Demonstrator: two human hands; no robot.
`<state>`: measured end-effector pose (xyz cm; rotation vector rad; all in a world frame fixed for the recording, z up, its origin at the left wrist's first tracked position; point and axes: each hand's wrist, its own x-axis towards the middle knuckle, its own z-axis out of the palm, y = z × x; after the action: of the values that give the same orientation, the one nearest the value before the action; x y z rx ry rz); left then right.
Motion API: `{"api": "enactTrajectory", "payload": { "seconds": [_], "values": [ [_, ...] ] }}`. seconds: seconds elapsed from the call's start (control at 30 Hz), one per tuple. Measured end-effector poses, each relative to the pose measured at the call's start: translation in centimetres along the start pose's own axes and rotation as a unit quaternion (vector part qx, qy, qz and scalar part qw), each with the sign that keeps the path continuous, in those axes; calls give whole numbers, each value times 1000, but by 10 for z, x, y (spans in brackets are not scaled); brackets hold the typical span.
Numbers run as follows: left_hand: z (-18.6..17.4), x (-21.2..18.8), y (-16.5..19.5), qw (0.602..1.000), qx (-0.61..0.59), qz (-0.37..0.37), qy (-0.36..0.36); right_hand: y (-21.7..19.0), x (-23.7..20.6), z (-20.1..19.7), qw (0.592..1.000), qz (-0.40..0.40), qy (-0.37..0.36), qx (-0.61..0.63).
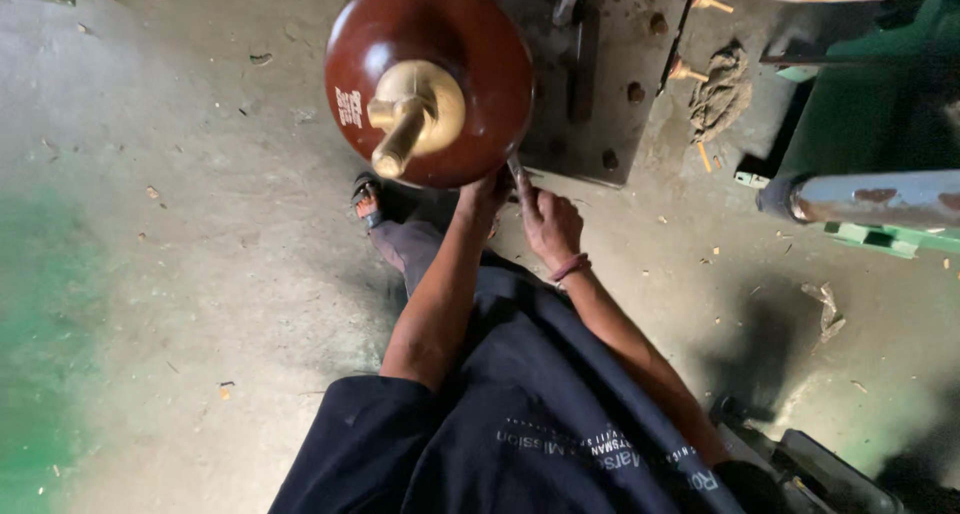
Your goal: The person uses two wrenches to tighten bolts on a metal bracket attached to a large brown insulator. They reposition the wrenches and adjust their stance multiple times while working on different bolts on the same assembly.
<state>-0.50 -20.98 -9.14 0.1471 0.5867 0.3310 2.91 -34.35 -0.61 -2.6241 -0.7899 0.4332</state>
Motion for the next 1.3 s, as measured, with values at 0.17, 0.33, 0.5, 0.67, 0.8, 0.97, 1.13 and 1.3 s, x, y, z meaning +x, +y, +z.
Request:
{"api": "enactTrajectory", "payload": {
  "seconds": [0.17, 0.33, 0.5, 0.67, 0.8, 0.97, 1.13, 1.3],
  "values": [
    [-8, -19, -1, 980, 126, -18, 152, 21, 40, -42, 996, -49, -68, -31],
    [-13, -35, 10, 974, 182, 117, 63, 28, 67, -66, 994, -67, -74, -48],
    [-9, -38, 31, 982, 152, 109, -25, 23, 63, -61, 994, -32, -97, -38],
    [-7, -34, 20, 995, -11, 76, -61, 21, 43, -50, 996, -56, -59, 36],
    [-11, -23, -6, 990, -48, 126, -49, -2, 11, -23, 994, 54, -34, 83],
    [-20, -8, 3, 991, -44, 116, -56, -44, -31, 10, 939, 26, -56, 340],
    [-32, -21, 19, 989, -15, 94, -113, -27, -36, -19, 964, -36, -66, 256],
    [-16, -23, 15, 984, 5, 157, -82, 23, 2, -77, 981, -109, 158, 20]
  ]
}}
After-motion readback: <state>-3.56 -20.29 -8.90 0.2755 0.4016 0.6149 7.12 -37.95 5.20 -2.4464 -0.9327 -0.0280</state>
